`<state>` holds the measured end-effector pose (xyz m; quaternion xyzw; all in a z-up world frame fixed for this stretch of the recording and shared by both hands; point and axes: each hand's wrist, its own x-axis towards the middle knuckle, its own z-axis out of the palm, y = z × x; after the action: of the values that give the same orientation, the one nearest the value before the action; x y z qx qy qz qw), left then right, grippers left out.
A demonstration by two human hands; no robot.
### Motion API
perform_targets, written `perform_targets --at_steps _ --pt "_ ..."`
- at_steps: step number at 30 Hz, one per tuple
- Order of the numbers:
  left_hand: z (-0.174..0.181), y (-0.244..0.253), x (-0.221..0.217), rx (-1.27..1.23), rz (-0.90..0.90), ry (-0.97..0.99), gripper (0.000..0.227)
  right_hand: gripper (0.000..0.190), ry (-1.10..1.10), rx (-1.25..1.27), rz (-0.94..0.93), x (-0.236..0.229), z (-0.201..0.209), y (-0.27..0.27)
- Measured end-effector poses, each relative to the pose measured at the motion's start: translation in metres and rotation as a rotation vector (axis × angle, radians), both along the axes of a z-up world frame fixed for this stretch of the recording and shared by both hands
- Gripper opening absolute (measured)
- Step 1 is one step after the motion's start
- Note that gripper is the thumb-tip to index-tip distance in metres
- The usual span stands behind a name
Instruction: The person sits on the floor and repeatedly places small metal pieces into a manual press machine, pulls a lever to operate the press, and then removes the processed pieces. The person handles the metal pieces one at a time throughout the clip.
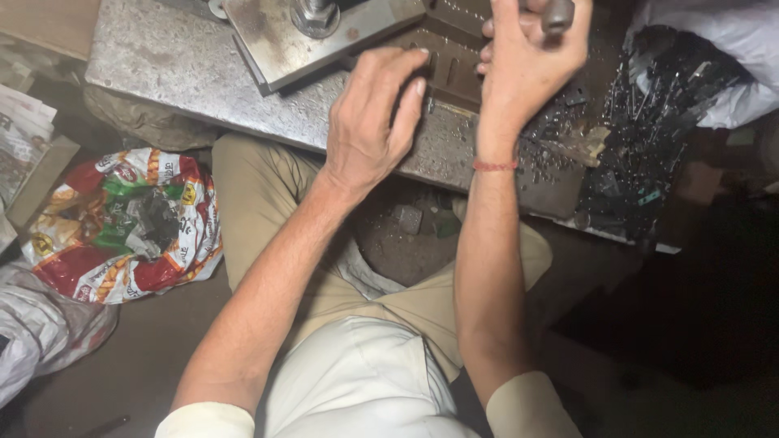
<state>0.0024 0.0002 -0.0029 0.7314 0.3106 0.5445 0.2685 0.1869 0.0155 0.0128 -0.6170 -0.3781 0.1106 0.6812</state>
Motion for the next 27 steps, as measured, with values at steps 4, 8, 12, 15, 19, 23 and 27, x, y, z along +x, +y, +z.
perform_targets --at_steps 4,8,12,15,19,23,27 --pt "-0.003 -0.001 0.001 0.05 0.0 0.047 0.03 0.03 0.028 -0.066 -0.028 0.001 0.008 -0.052" --pt "-0.004 -0.008 -0.003 0.095 -0.02 0.193 0.033 0.024 0.096 -0.114 -0.104 0.006 0.009 -0.119" --pt "-0.008 -0.03 -0.011 0.098 0.049 0.304 0.033 0.014 0.097 -0.268 -0.1 0.007 -0.013 -0.177" --pt "-0.011 -0.036 -0.013 0.126 0.068 0.43 0.035 0.011 0.119 -0.287 -0.072 0.008 -0.031 -0.196" --pt "-0.011 -0.034 -0.01 0.174 0.071 0.533 0.035 0.009 0.089 -0.278 -0.025 0.009 -0.034 -0.203" --pt "-0.009 -0.034 -0.014 0.215 0.017 0.628 0.035 0.009 0.081 -0.268 0.005 0.02 -0.033 -0.204" --pt "-0.001 -0.037 -0.027 0.231 -0.049 0.695 0.042 0.008 0.1 -0.234 0.008 0.026 -0.037 -0.204"
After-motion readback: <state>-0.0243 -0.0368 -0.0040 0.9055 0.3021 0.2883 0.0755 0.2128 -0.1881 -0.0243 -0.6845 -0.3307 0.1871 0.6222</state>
